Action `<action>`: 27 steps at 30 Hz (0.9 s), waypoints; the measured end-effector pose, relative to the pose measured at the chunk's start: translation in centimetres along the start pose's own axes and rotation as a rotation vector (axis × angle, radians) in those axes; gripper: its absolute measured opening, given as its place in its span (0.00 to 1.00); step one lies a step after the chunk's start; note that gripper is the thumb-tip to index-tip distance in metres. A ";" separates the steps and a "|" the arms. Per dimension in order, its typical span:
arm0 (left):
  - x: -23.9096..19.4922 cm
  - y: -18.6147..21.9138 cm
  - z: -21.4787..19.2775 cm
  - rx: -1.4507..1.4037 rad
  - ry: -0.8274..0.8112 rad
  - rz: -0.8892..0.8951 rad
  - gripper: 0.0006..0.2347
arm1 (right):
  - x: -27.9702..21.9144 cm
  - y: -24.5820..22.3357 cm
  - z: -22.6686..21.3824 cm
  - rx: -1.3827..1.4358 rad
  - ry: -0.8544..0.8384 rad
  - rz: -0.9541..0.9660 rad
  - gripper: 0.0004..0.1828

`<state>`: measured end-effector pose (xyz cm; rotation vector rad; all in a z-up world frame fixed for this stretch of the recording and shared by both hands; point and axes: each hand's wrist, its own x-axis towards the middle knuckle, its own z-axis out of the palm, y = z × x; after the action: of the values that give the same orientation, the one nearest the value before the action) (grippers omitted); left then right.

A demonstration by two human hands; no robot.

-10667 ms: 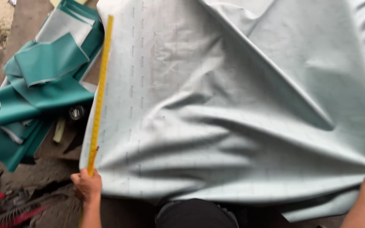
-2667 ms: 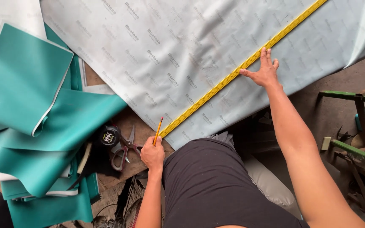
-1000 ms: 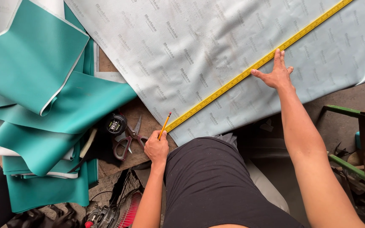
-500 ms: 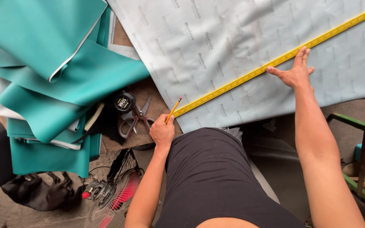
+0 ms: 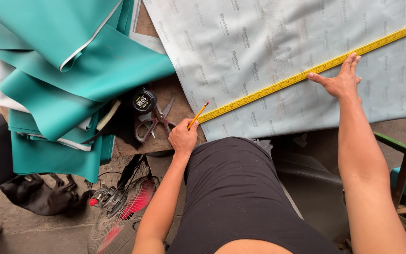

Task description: Measuring and marking a large piece of light blue fabric using a long yellow ruler and a pencil on a work surface.

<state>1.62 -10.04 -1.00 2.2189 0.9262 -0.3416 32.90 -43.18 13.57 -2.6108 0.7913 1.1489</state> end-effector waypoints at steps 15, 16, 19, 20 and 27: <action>-0.5 -0.2 0.2 0.007 0.053 0.051 0.06 | 2.7 1.2 1.0 -0.014 0.021 -0.029 0.73; -0.4 0.2 0.1 0.020 0.036 0.060 0.06 | 3.1 1.8 0.9 0.000 0.030 -0.050 0.74; -0.6 0.4 -0.2 0.001 0.044 -0.024 0.06 | 4.3 4.5 2.0 -0.017 0.169 -0.306 0.78; -0.6 0.3 0.1 -0.003 0.036 -0.009 0.06 | 5.0 4.9 2.2 -0.011 0.182 -0.294 0.78; -0.5 -0.6 0.7 -0.001 0.073 -0.023 0.06 | 6.3 5.5 2.9 0.002 0.200 -0.302 0.78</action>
<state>0.87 -10.48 -1.53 2.2345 0.9918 -0.2721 31.59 -49.28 7.29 -2.7515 0.4069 0.8140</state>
